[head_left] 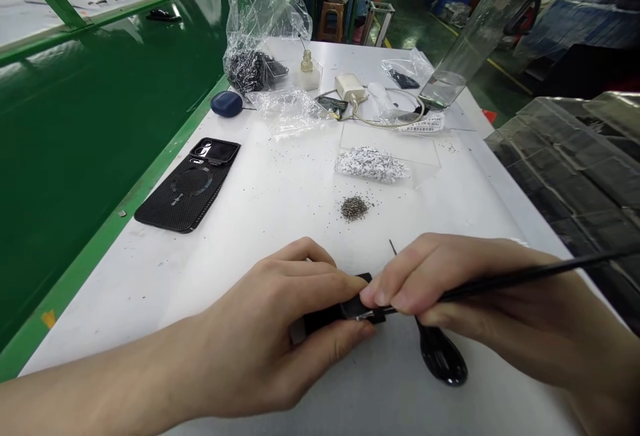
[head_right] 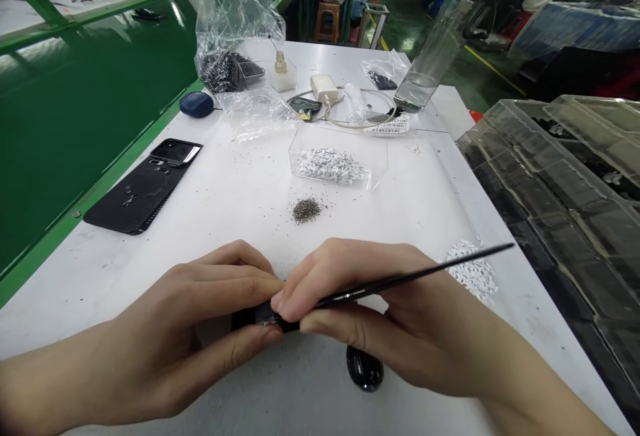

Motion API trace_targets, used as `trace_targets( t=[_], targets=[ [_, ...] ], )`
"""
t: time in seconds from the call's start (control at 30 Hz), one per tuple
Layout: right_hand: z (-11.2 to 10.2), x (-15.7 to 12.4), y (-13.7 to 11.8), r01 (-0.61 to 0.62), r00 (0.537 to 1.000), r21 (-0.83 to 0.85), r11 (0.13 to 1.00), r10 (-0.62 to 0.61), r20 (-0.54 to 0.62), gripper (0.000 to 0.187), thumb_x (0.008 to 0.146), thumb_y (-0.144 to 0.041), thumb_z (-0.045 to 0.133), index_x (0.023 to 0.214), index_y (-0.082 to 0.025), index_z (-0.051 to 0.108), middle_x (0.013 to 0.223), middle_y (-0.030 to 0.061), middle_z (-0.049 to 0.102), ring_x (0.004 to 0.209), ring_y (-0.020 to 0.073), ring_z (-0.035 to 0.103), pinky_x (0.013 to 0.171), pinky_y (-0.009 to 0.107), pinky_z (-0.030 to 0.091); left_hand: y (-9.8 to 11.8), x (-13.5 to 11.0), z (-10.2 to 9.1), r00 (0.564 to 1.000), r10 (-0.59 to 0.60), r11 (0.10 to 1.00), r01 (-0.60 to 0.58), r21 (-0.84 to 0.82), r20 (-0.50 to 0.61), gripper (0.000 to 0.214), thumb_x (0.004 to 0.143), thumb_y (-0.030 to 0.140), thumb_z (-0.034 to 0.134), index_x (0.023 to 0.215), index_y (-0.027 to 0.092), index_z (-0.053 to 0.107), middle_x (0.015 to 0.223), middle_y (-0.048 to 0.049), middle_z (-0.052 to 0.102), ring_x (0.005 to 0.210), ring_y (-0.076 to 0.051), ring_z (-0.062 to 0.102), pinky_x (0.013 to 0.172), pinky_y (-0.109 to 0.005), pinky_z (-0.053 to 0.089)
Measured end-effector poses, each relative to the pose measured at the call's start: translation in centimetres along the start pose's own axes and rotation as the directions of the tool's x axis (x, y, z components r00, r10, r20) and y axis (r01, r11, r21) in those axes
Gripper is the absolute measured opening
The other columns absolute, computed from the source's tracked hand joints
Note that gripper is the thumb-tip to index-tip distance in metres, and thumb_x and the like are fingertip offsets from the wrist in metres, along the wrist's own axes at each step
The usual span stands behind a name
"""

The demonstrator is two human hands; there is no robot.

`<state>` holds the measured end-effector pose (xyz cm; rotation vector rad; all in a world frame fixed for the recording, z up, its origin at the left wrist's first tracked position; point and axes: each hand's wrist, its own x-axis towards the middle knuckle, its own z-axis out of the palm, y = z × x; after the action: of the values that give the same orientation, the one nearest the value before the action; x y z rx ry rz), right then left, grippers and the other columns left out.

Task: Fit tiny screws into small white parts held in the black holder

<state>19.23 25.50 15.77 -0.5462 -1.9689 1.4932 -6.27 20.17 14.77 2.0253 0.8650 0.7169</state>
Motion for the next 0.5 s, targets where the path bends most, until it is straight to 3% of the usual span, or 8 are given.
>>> trace_targets(
  t=[0.5],
  targets=[
    [-0.05, 0.01, -0.02, 0.010, 1.000, -0.068, 0.998, -0.009, 0.025, 0.009, 0.104, -0.025, 0.080, 0.110, -0.029, 0.084, 0.108, 0.0033, 0.089, 0.103, 0.0172, 0.085, 0.092, 0.022, 0.067, -0.16, 0.13, 0.11, 0.999, 0.043, 0.999, -0.043, -0.011, -0.026, 0.019, 0.108, 0.012, 0.062, 0.116, 0.006, 0.079, 0.089, -0.0070, 0.080, 0.082, -0.018, 0.073, 0.094, -0.034, 0.055]
  ],
)
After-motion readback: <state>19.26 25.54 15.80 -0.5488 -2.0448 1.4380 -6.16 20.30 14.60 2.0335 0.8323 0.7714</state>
